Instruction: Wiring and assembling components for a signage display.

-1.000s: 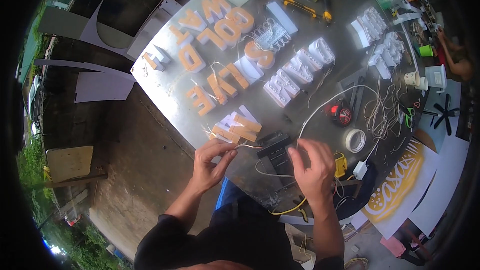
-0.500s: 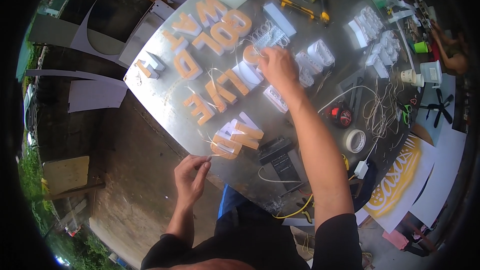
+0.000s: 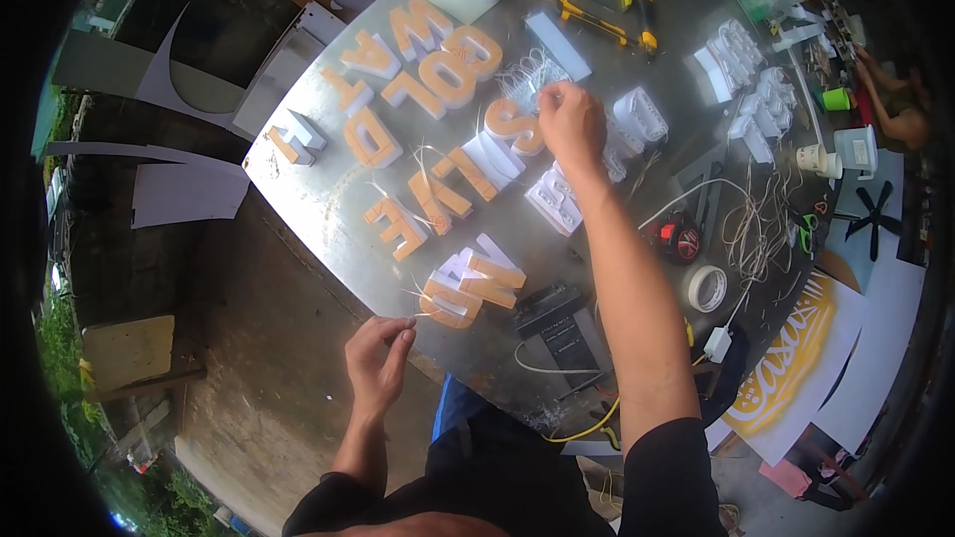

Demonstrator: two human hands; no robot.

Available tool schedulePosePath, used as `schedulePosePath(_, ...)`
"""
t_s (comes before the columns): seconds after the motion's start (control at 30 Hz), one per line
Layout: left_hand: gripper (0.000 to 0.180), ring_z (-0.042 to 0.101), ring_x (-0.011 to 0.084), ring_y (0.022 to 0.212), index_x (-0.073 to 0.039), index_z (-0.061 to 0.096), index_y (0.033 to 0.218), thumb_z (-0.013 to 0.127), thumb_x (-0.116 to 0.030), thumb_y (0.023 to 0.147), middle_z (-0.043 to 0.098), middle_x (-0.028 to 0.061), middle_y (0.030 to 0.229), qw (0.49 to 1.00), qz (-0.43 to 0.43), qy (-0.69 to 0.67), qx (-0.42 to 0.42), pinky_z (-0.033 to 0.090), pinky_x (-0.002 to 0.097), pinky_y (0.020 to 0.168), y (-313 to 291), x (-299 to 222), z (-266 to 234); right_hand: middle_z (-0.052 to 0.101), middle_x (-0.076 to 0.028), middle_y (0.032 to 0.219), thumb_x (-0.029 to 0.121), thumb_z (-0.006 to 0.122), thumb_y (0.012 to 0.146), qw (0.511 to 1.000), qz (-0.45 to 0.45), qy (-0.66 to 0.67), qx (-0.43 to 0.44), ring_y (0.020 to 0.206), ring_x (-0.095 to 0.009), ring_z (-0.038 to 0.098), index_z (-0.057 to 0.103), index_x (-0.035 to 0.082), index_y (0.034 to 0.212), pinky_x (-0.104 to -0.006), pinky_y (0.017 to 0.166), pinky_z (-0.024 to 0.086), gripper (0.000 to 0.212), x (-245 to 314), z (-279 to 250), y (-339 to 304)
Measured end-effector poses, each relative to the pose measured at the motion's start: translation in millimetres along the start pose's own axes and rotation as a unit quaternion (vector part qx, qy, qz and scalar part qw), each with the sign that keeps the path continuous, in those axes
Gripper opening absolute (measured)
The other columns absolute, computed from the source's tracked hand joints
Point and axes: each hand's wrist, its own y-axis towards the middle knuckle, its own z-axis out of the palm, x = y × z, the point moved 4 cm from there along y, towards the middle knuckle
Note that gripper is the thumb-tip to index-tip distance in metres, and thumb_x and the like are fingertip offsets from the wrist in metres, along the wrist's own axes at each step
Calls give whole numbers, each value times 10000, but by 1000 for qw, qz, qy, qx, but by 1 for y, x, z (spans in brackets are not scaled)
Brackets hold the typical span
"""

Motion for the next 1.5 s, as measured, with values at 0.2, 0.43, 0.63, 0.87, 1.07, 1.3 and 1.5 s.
schedulePosePath(0.2, 143, 667, 146, 757, 5, 773, 1034, 741, 21, 896, 727, 100, 878, 1000, -6, 2, 0, 525, 265, 684, -2, 1, -2, 771, -187, 1016, 306, 777, 896, 994, -11, 80, 75, 973, -254, 749, 679, 2, 1274, -354, 859, 576, 496, 7, -2, 5)
schedulePosePath(0.43, 136, 667, 146, 760, 3, 772, 1031, 742, 16, 899, 729, 100, 889, 1000, -9, -3, -1, 523, 263, 684, -2, 3, -2, 730, -163, 1191, 383, 854, 789, 975, -134, -58, 169, 1099, -332, 688, 635, 44, 1331, -422, 952, 539, 676, 24, -4, -23)
schedulePosePath(0.63, 131, 668, 148, 765, 2, 772, 1027, 745, 7, 899, 729, 96, 883, 1000, -12, 0, -2, 525, 267, 690, -4, 3, -3, 735, -153, 1167, 331, 841, 791, 969, -90, -126, 190, 1079, -356, 690, 681, 47, 1216, -438, 929, 543, 536, 26, -1, -21)
schedulePosePath(0.87, 139, 669, 154, 762, 4, 772, 1028, 746, 17, 892, 729, 101, 878, 1000, 6, 12, 5, 522, 271, 688, 2, -8, -5, 733, -144, 1160, 293, 830, 814, 960, -118, -176, 184, 1079, -356, 689, 682, 41, 1192, -440, 913, 548, 479, 28, -6, -19)
schedulePosePath(1.07, 162, 652, 174, 754, 3, 764, 1004, 733, 73, 860, 722, 101, 892, 993, 109, 32, 42, 511, 282, 690, 47, -68, -8, 735, -162, 1138, 285, 821, 836, 979, -149, -69, 117, 1060, -336, 699, 682, 31, 1214, -414, 908, 549, 477, 37, -32, -26)
schedulePosePath(1.3, 191, 628, 253, 826, -71, 763, 1032, 719, -27, 852, 715, 61, 899, 892, 393, 216, 51, 510, 380, 749, 172, -118, 55, 738, -164, 1076, 293, 820, 855, 991, -64, 36, 111, 1000, -328, 706, 688, 12, 1190, -410, 877, 544, 457, 34, -122, -94)
schedulePosePath(1.5, 168, 641, 263, 929, -106, 763, 975, 662, -108, 841, 701, 43, 876, 812, 483, 297, 136, 521, 399, 862, 247, -85, 141, 737, -157, 1071, 225, 810, 862, 992, 1, 16, 124, 992, -322, 709, 682, 10, 1202, -405, 862, 545, 423, 0, -173, -180)
